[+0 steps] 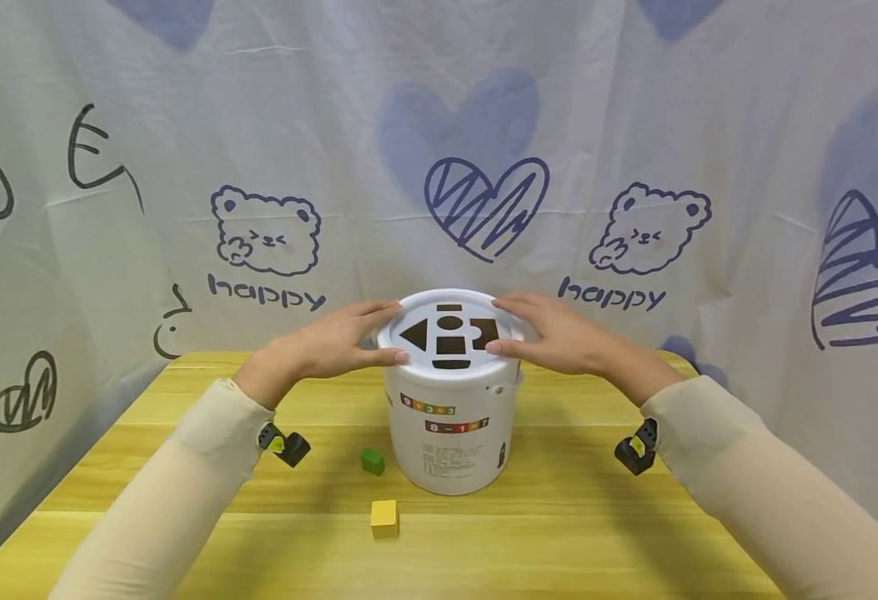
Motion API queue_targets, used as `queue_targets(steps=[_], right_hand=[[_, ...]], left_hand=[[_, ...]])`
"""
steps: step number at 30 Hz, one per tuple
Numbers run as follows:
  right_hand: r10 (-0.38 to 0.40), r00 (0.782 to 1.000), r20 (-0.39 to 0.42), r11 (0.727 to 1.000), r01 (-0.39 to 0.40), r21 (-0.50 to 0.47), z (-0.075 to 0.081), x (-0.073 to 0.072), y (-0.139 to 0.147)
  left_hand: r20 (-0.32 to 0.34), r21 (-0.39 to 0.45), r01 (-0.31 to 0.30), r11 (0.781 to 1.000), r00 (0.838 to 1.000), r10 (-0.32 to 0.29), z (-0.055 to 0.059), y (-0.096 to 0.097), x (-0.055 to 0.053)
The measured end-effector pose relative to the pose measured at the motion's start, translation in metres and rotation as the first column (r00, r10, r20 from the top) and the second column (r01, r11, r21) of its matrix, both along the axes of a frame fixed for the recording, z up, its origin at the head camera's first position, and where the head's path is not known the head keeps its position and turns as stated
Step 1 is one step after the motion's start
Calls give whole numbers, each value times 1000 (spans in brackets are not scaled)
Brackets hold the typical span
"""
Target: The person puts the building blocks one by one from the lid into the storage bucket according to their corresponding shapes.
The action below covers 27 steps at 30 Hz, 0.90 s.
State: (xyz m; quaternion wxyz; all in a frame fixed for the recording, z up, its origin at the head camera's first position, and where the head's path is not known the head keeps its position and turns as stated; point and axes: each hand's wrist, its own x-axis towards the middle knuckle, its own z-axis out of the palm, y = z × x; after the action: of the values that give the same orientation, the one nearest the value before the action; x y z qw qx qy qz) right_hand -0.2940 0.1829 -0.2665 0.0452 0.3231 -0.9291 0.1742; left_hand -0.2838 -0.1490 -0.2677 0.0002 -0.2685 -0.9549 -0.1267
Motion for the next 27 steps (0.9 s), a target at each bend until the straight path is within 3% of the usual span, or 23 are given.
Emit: queue_targets(steps=[6,13,27], right_hand=[[3,1000,13,999,-4,39,2,3,4],[-18,996,90,997,11,76,2,2,3],[-25,980,199,999,19,31,-2,2,6]], left_hand=[[0,-2,4,1000,1000,-4,3,1,0],[10,3,0,1000,1000,0,4,-1,0],[1,6,-13,1000,1000,13,2,1,6]])
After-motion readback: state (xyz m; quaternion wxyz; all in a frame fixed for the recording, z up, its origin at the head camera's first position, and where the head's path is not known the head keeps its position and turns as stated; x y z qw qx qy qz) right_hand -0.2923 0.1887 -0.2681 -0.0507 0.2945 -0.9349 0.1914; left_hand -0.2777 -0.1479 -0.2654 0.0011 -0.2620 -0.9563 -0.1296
